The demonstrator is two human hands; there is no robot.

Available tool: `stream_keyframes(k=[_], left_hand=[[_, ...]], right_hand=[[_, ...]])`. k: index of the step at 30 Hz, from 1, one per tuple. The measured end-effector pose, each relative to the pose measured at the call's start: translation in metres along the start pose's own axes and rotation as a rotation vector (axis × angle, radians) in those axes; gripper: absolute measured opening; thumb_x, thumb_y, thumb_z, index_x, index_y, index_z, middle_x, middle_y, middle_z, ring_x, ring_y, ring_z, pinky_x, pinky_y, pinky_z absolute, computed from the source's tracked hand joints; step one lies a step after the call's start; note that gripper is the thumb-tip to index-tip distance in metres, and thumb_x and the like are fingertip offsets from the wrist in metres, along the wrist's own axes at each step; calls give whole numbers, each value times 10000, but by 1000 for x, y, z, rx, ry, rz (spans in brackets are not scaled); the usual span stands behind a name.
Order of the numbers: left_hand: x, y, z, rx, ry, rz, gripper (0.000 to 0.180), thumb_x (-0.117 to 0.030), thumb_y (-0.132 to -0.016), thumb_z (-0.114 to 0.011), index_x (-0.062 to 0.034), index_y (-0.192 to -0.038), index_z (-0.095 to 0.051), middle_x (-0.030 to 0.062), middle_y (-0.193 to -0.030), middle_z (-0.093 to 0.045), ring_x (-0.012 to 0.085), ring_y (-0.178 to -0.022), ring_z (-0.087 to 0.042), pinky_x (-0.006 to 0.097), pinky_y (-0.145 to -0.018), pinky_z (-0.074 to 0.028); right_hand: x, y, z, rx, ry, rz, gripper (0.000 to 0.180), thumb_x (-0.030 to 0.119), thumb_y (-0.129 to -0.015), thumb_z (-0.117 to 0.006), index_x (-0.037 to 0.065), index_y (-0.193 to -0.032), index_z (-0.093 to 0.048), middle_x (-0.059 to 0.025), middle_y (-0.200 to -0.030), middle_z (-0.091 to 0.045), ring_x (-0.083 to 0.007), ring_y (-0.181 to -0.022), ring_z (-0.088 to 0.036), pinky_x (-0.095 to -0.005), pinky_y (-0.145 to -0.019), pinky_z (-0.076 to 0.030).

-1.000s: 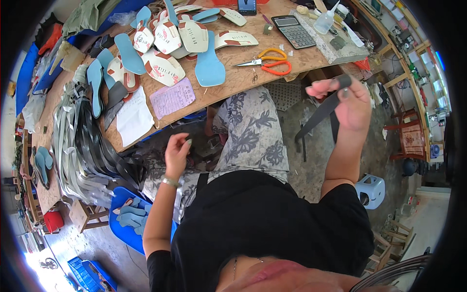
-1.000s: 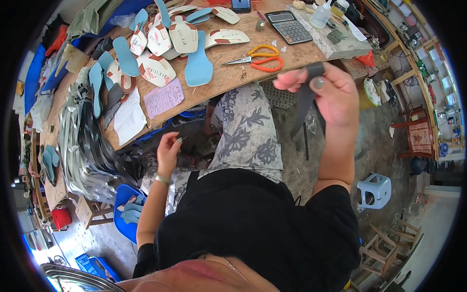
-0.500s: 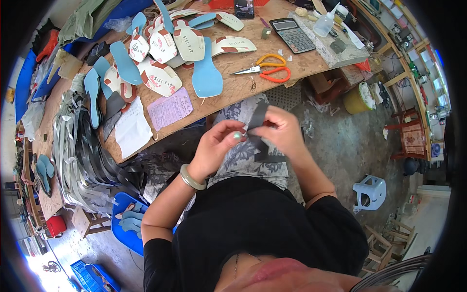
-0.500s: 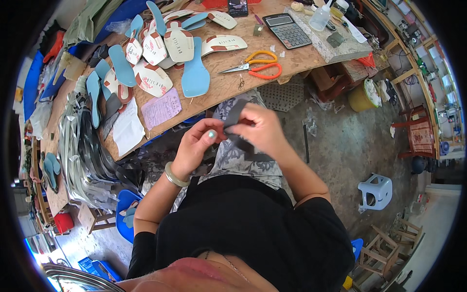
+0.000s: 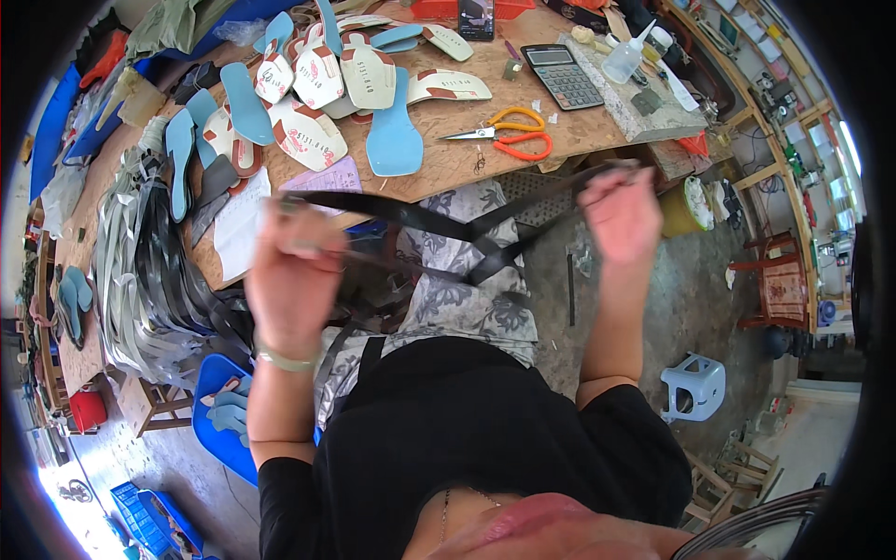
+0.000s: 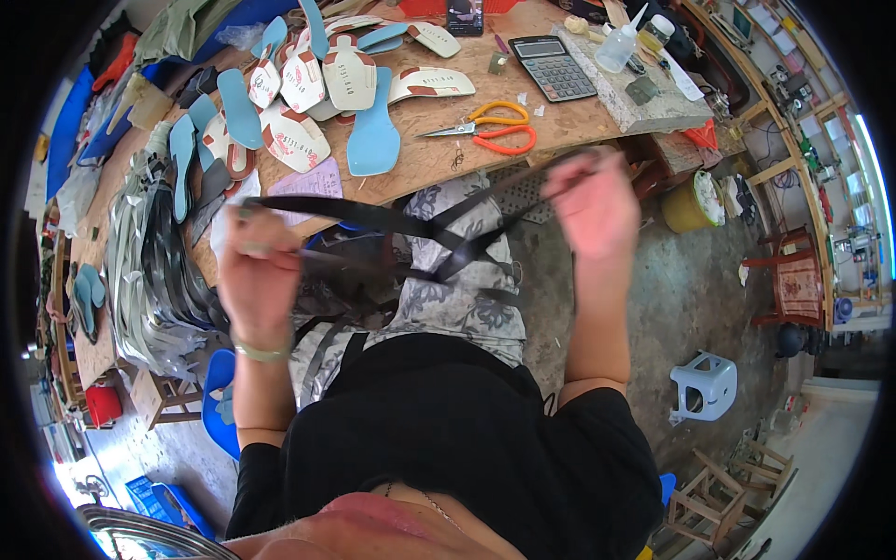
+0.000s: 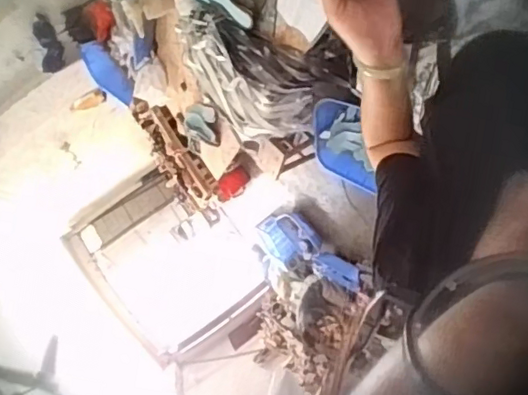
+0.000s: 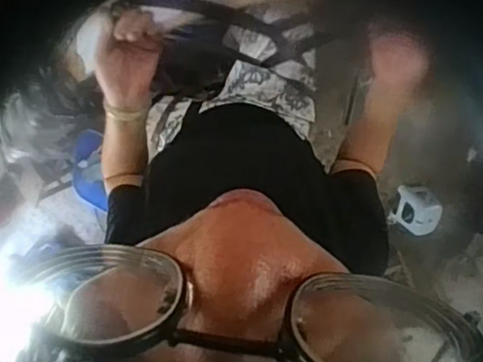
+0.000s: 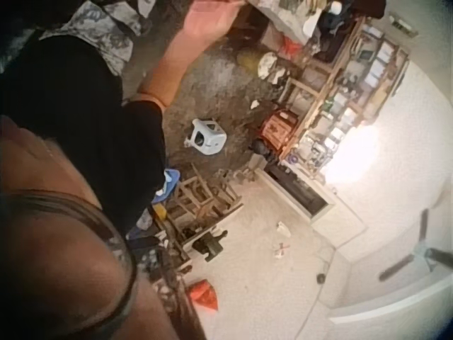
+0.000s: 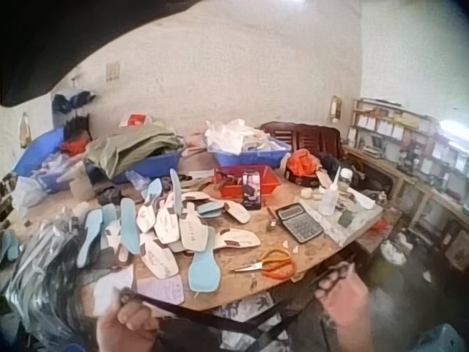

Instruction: The person applies black adhesive border strips around the edges of shoe insoles by hand, cutting excess strip material with scissors and pressing the edges into place.

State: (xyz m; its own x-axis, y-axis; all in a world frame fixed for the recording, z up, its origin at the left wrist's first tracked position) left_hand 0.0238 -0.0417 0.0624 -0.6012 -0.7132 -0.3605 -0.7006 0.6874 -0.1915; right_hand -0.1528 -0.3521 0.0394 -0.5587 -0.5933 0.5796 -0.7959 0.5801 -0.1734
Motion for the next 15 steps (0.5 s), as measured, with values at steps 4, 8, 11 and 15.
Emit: stream_keyframes(k=[4, 8, 11, 15], left_hand=[[-97, 25, 14, -20, 66, -249, 174, -21, -922, -465, -39, -1084, -527, -27, -698, -384, 87, -639, -408, 262, -712, -387], [-200, 90, 50, -48, -41, -531, 286, 31, -906, -449, 17, -1187, -499, -13, -726, -404, 105, -666, -443, 286, -743, -421], [-326, 185, 108, -256, -313, -807, 260, 17, -919, -452, 28, -1175, -495, 12, -756, -448, 134, -699, -483, 304, -759, -457], [-423, 277, 113, -843, -1781, -1020, 226, -106, -993, -418, 52, -1085, -550, 88, -913, -576, 174, -875, -575, 324, -877, -490]], right_hand=[[131, -11, 110, -25, -181, 312, 146, -37, -889, -508, 23, -1022, -520, -29, -857, -533, -115, -734, -512, -242, -645, -451], [269, 32, 216, -105, -13, 593, 292, 182, -984, -491, -66, -1136, -516, -124, -1040, -606, -142, -895, -597, -218, -653, -477], [331, 50, 251, -331, 307, 736, 281, 212, -1000, -452, -30, -1116, -533, -148, -1110, -618, -178, -943, -612, -249, -711, -489], [346, 55, 261, -585, 447, 849, 217, 171, -996, -458, -19, -1073, -529, -134, -1066, -618, -241, -984, -618, -279, -738, -504]])
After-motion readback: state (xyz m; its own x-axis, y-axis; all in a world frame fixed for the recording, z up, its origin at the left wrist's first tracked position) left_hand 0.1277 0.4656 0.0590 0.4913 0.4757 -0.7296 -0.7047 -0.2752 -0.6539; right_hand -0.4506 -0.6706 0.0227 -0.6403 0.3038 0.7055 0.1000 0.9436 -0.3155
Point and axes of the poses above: each hand's wrist, its own y-axis away from the middle knuckle, its own z-axis out of the back of the hand, x = y × z, the point moved 5 cm from there along -y, towards the middle knuckle
